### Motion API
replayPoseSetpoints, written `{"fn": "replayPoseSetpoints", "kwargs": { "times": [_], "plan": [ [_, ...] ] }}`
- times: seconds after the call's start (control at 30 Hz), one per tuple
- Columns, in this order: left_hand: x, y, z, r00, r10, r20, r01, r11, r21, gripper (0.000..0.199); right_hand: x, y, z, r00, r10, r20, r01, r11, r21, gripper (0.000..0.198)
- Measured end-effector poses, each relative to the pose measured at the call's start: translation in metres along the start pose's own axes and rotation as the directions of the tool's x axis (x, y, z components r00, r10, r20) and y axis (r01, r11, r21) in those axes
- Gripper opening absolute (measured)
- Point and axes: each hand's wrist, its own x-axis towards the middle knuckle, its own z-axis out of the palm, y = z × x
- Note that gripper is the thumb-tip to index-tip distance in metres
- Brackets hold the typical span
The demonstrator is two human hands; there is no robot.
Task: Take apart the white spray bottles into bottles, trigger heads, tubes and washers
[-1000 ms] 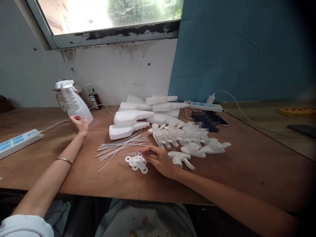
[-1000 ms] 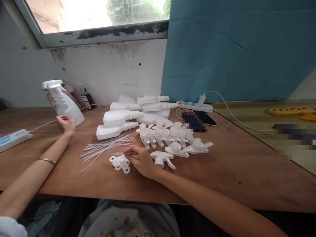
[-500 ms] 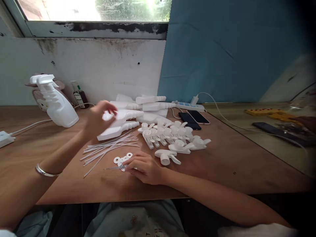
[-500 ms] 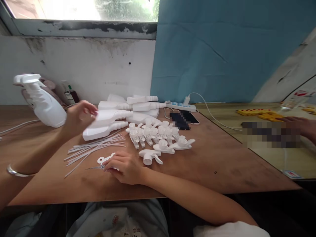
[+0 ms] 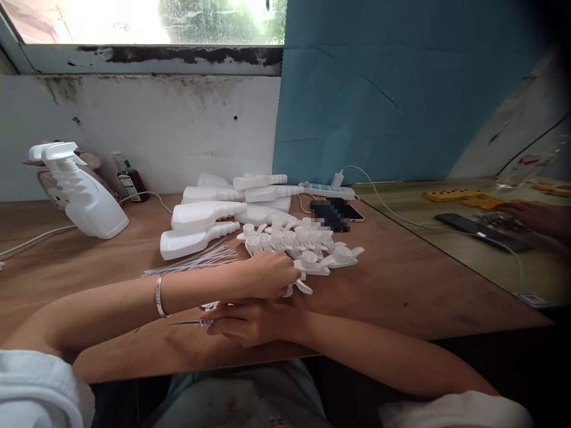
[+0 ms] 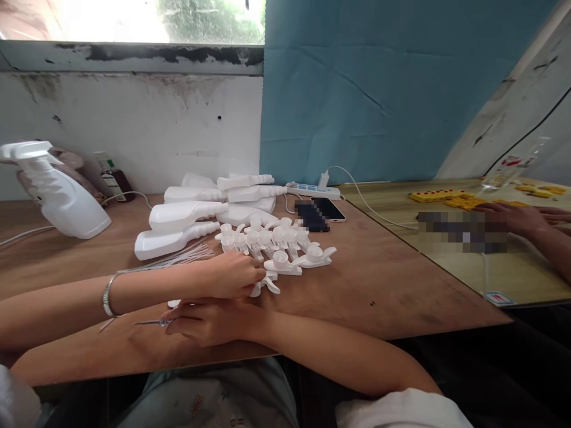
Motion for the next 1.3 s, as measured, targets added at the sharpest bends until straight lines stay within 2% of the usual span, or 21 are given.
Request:
{"fn": "replayPoseSetpoints", "kwargs": {
  "times": [0.2,0.33,0.47,0.63,0.7,0.87,0.93,1.0,1.07,1.1,1.13,1.17,1.2,1.23,1.27,1.3],
  "plan": [
    [-0.001,-0.011,-0.015,0.990,-0.137,0.046,0.140,0.987,-0.079,0.021,-0.004,0.004,0.010,0.999,-0.003,0.032,0.002,0.999,0.036,0.019],
    [0.002,-0.025,-0.008,0.978,-0.188,0.093,0.192,0.980,-0.042,0.020,-0.005,0.005,0.014,0.990,0.000,0.143,-0.007,0.999,0.051,0.021],
    [0.004,-0.032,-0.001,0.970,-0.224,0.092,0.224,0.975,0.007,0.021,-0.005,0.005,0.014,0.975,0.014,0.221,-0.031,0.997,0.071,0.023],
    [0.002,-0.036,-0.005,0.956,-0.282,0.081,0.281,0.959,0.028,0.021,-0.005,0.004,0.015,0.994,0.007,0.106,-0.016,0.997,0.080,0.021],
    [0.001,-0.036,-0.008,0.950,-0.302,0.082,0.301,0.953,0.031,0.021,-0.006,0.004,0.016,0.995,0.016,0.094,-0.024,0.996,0.088,0.020],
    [-0.007,-0.036,-0.023,0.924,-0.382,-0.009,0.382,0.924,0.010,0.022,-0.003,0.006,0.016,0.973,0.167,0.158,-0.197,0.960,0.196,0.016],
    [-0.017,-0.040,-0.033,0.899,-0.432,-0.080,0.429,0.902,-0.046,0.021,-0.001,0.008,0.014,0.951,0.280,0.133,-0.308,0.900,0.308,0.014],
    [-0.034,-0.050,-0.041,0.849,-0.504,-0.158,0.492,0.863,-0.114,0.018,0.001,0.010,0.012,0.900,0.415,0.132,-0.429,0.793,0.433,0.013],
    [-0.060,-0.069,-0.045,0.755,-0.598,-0.270,0.574,0.801,-0.170,0.017,0.001,0.012,0.011,0.817,0.546,0.184,-0.550,0.642,0.535,0.010],
    [-0.077,-0.082,-0.043,0.676,-0.650,-0.347,0.626,0.755,-0.195,0.019,0.001,0.013,0.011,0.768,0.601,0.221,-0.601,0.556,0.575,0.010],
    [-0.097,-0.097,-0.040,0.563,-0.690,-0.455,0.678,0.701,-0.223,0.022,0.001,0.014,0.011,0.718,0.644,0.264,-0.643,0.469,0.605,0.010],
    [-0.119,-0.112,-0.035,0.437,-0.708,-0.555,0.723,0.644,-0.251,0.023,0.001,0.014,0.012,0.671,0.678,0.302,-0.676,0.390,0.626,0.009],
    [-0.143,-0.129,-0.028,0.288,-0.723,-0.629,0.770,0.565,-0.296,0.022,0.001,0.015,0.013,0.631,0.701,0.332,-0.697,0.325,0.639,0.009],
    [-0.167,-0.145,-0.019,0.125,-0.747,-0.653,0.809,0.458,-0.369,0.021,0.001,0.015,0.013,0.600,0.718,0.353,-0.711,0.276,0.646,0.008],
    [-0.190,-0.161,-0.010,-0.049,-0.791,-0.610,0.827,0.310,-0.469,0.024,0.002,0.015,0.014,0.578,0.728,0.368,-0.720,0.242,0.650,0.007],
    [-0.211,-0.175,0.000,-0.242,-0.813,-0.530,0.816,0.125,-0.565,0.032,0.003,0.016,0.015,0.563,0.733,0.381,-0.725,0.217,0.653,0.007]
  ]
}}
